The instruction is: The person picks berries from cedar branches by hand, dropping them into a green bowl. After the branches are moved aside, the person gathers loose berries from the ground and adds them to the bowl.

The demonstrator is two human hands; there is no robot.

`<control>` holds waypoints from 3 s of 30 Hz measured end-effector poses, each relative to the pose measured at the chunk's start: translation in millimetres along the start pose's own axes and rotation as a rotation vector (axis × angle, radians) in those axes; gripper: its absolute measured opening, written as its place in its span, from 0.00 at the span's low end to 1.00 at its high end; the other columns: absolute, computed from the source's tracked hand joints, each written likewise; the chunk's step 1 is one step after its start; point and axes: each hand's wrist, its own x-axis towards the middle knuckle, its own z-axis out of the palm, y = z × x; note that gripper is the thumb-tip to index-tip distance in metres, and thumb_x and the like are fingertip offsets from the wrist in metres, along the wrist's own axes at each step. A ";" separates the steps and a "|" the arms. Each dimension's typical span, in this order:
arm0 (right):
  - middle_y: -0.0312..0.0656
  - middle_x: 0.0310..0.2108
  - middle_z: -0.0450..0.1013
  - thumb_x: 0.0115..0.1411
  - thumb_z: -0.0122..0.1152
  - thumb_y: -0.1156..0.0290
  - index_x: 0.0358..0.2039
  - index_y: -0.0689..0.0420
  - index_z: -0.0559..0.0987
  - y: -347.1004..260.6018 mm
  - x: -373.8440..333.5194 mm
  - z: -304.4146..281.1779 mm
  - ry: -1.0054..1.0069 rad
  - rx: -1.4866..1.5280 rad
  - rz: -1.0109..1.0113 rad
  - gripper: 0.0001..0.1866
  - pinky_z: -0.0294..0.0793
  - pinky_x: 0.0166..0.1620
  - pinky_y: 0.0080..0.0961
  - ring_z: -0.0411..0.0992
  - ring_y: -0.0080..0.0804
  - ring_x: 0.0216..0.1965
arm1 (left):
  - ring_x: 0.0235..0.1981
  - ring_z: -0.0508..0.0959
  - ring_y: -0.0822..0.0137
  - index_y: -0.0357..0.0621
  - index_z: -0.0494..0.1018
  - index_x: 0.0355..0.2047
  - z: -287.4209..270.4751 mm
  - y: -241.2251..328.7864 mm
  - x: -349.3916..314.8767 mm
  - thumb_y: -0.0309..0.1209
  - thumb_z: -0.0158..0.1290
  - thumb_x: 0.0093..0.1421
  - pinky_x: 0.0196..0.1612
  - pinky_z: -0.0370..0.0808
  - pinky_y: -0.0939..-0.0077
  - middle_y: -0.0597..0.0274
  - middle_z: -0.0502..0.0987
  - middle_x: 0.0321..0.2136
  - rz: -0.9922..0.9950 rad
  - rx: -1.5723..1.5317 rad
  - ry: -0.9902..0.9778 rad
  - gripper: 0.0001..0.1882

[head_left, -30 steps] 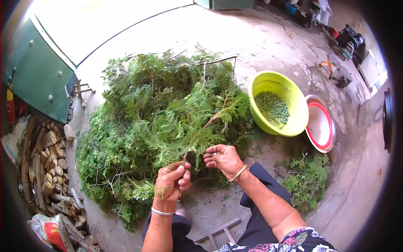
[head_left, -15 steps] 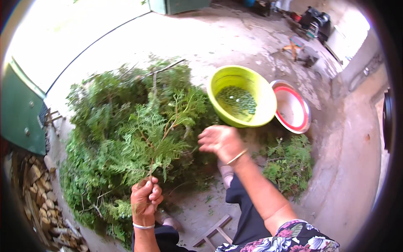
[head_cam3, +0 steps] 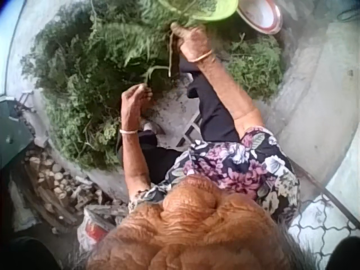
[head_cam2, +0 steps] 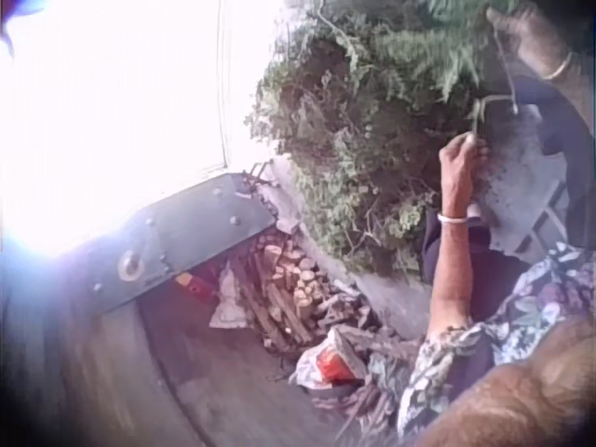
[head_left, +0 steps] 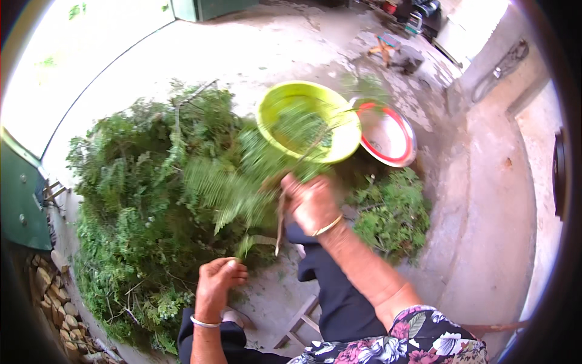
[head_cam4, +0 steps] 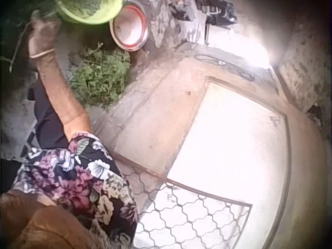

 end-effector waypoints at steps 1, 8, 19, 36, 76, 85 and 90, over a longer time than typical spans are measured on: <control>0.29 0.12 0.65 0.58 0.62 0.66 0.16 0.57 0.74 -6.3 3.1 -19.8 0.170 0.344 0.122 0.15 0.59 0.16 0.21 0.59 0.19 0.12 | 0.27 0.79 0.65 0.28 0.73 0.37 -2.2 2.1 -3.8 0.30 0.50 0.60 0.31 0.78 0.76 0.50 0.78 0.28 0.032 0.040 0.046 0.14; 0.35 0.15 0.61 0.52 0.68 0.62 0.23 0.57 0.69 42.6 -40.8 -268.5 0.661 0.247 0.305 0.17 0.75 0.21 0.33 0.61 0.24 0.14 | 0.22 0.75 0.72 0.32 0.73 0.35 -20.6 -2.9 -8.7 0.29 0.50 0.59 0.25 0.73 0.81 0.58 0.76 0.24 0.063 0.091 0.186 0.10; 0.52 0.29 0.76 0.60 0.55 0.72 0.37 0.68 0.73 50.2 -103.6 -161.7 0.341 0.302 0.550 0.10 0.79 0.30 0.28 0.77 0.35 0.28 | 0.18 0.74 0.74 0.33 0.74 0.29 -64.4 -55.6 -11.9 0.29 0.51 0.57 0.21 0.70 0.83 0.63 0.74 0.19 -0.001 0.381 0.297 0.09; 0.43 0.27 0.76 0.59 0.57 0.70 0.34 0.63 0.74 19.3 17.4 38.8 -0.045 0.512 0.625 0.09 0.75 0.31 0.21 0.75 0.27 0.27 | 0.28 0.78 0.53 0.34 0.75 0.32 -61.0 -137.5 88.7 0.27 0.55 0.49 0.34 0.74 0.65 0.51 0.77 0.25 0.287 0.978 0.549 0.10; 0.36 0.27 0.75 0.49 0.65 0.82 0.29 0.61 0.73 37.3 -9.3 144.7 -0.374 0.431 0.329 0.09 0.73 0.35 0.17 0.72 0.19 0.29 | 0.27 0.75 0.77 0.32 0.76 0.39 -18.2 48.4 4.7 0.20 0.52 0.57 0.33 0.73 0.84 0.64 0.78 0.28 0.483 -0.077 0.281 0.09; 0.32 0.26 0.74 0.50 0.61 0.85 0.28 0.62 0.75 26.5 -26.2 148.9 -0.558 0.281 0.142 0.06 0.73 0.37 0.19 0.70 0.17 0.31 | 0.34 0.76 0.73 0.30 0.75 0.40 -27.2 58.4 4.2 0.24 0.59 0.52 0.39 0.72 0.79 0.60 0.78 0.33 0.495 -0.201 0.336 0.15; 0.52 0.20 0.72 0.50 0.57 0.81 0.30 0.62 0.76 34.8 -38.1 151.2 -0.522 -0.072 -0.191 0.06 0.72 0.28 0.28 0.74 0.41 0.22 | 0.26 0.76 0.72 0.32 0.76 0.33 -26.6 53.4 3.1 0.21 0.58 0.50 0.34 0.74 0.79 0.60 0.79 0.27 0.440 -0.169 0.408 0.09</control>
